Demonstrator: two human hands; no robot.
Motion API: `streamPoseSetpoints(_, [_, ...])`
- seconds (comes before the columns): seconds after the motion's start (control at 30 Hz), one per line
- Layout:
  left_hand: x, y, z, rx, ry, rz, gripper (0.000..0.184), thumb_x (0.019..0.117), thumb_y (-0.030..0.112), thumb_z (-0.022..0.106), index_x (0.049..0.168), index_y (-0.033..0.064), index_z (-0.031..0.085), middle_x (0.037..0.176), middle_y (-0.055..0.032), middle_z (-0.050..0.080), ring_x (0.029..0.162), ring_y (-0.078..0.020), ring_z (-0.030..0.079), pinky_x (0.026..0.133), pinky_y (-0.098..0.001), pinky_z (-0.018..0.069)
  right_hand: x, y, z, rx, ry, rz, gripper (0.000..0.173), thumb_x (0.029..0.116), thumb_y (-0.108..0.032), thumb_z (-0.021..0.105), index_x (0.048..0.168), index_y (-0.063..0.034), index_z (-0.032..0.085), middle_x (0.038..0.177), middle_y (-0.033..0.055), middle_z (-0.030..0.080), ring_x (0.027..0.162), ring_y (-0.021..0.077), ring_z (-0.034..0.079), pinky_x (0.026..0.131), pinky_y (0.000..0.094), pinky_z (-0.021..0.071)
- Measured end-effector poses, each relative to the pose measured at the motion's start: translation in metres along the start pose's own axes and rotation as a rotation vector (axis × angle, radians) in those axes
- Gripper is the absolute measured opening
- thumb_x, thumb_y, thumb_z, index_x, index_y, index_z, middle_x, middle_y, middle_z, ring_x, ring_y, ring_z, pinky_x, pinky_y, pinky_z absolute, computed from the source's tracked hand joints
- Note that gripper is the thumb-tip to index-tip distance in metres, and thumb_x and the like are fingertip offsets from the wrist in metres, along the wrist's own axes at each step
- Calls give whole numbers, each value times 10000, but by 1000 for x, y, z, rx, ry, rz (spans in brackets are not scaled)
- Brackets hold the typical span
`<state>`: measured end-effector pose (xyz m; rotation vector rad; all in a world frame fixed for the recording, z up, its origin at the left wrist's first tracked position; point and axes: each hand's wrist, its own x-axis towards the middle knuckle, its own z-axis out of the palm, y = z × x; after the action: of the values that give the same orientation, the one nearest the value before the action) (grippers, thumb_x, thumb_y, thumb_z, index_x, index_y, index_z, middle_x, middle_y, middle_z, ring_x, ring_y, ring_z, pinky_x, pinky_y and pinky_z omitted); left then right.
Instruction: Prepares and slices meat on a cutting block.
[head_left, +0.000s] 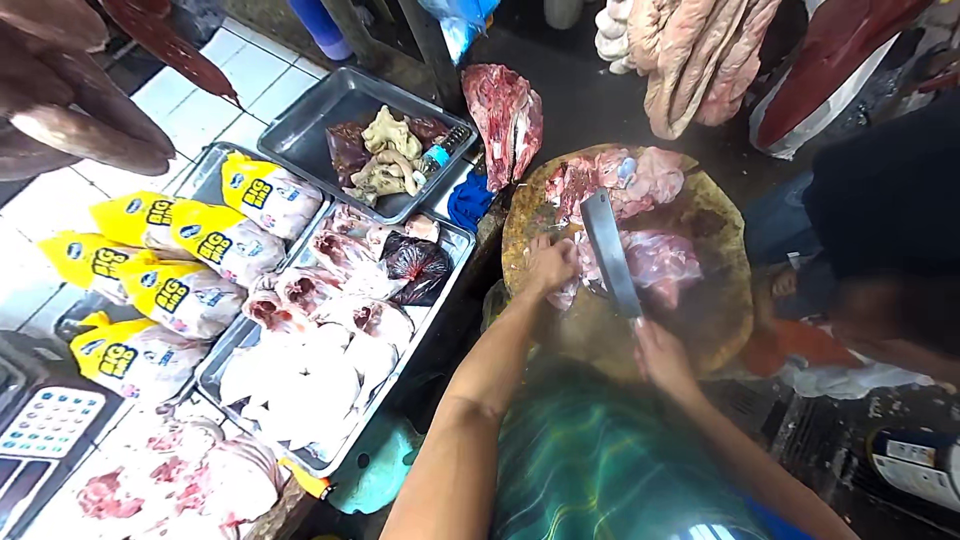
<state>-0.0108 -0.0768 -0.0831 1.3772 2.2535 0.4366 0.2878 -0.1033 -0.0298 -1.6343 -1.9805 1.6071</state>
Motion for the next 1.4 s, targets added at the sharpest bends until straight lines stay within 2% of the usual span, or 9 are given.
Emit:
streamPoseSetpoints(0.13, [-12,2,-5,88,-79,212,432,892,396,704,1266,182,673,1223,-68,697,1212,-297,615,1046,-583,471,-2,18,3,-20,43,7,593,1087,-575,314,1071,-79,639,688,46,603,523,183,596,525,400,561])
streamPoseSetpoints(0.23, [-23,-6,-11,-97,-45,44,420,916,366,729,1261,135,664,1053,-123,738,1000,-315,714,899,-607,563,-2,32,8,-113,97,-19,627,1067,-618,315,1042,-91,654,700,60,615,604,222,629,607,471,558])
streamPoseSetpoints(0.43, [3,-47,-24,-155,188,-150,566,894,414,760,1351,104,634,1327,-173,646,1283,-372,574,1098,-594,443,-14,8,5,-352,103,-154,636,1059,-621,340,1109,-80,670,778,108,665,753,280,685,716,521,556])
streamPoseSetpoints(0.6, [-56,-64,-37,-327,612,-317,294,941,244,604,1137,36,670,1089,-151,688,1056,-301,660,933,-536,532,-19,-28,7,-243,399,-727,617,1070,-542,403,1063,8,683,661,59,633,562,132,615,520,342,539])
streamPoseSetpoints(0.7, [-79,-62,-16,-270,760,-212,211,907,184,623,1020,14,676,1009,-154,680,1007,-300,653,912,-490,518,-4,-22,20,-298,359,-689,608,1068,-518,414,1110,23,687,720,94,683,611,171,667,572,370,581])
streamPoseSetpoints(0.87, [-55,-41,24,-69,457,190,299,988,262,567,1179,115,744,1259,-92,700,1251,-300,601,1077,-516,462,37,-27,16,-549,-179,34,707,1060,-643,281,1158,-47,647,994,187,698,995,349,698,870,564,552])
streamPoseSetpoints(1.0, [-32,-49,48,53,319,191,377,1044,429,473,1296,264,700,1436,39,611,1345,-233,530,1063,-528,452,33,6,9,-480,-71,-97,679,1061,-634,293,1124,-62,652,849,145,680,843,317,700,770,533,561])
streamPoseSetpoints(1.33, [-63,-70,29,-123,238,71,548,1036,498,505,1498,208,555,1579,-25,492,1542,-292,301,1229,-617,234,4,12,9,-423,-23,-190,663,1061,-627,310,1132,-67,659,798,129,672,779,300,693,721,516,556])
streamPoseSetpoints(1.4, [-75,-72,9,-268,386,-40,548,1027,436,564,1475,122,550,1528,-107,527,1482,-297,400,1221,-564,309,-9,1,6,-399,28,-284,654,1061,-619,322,1093,-62,663,749,106,653,716,265,675,666,486,553])
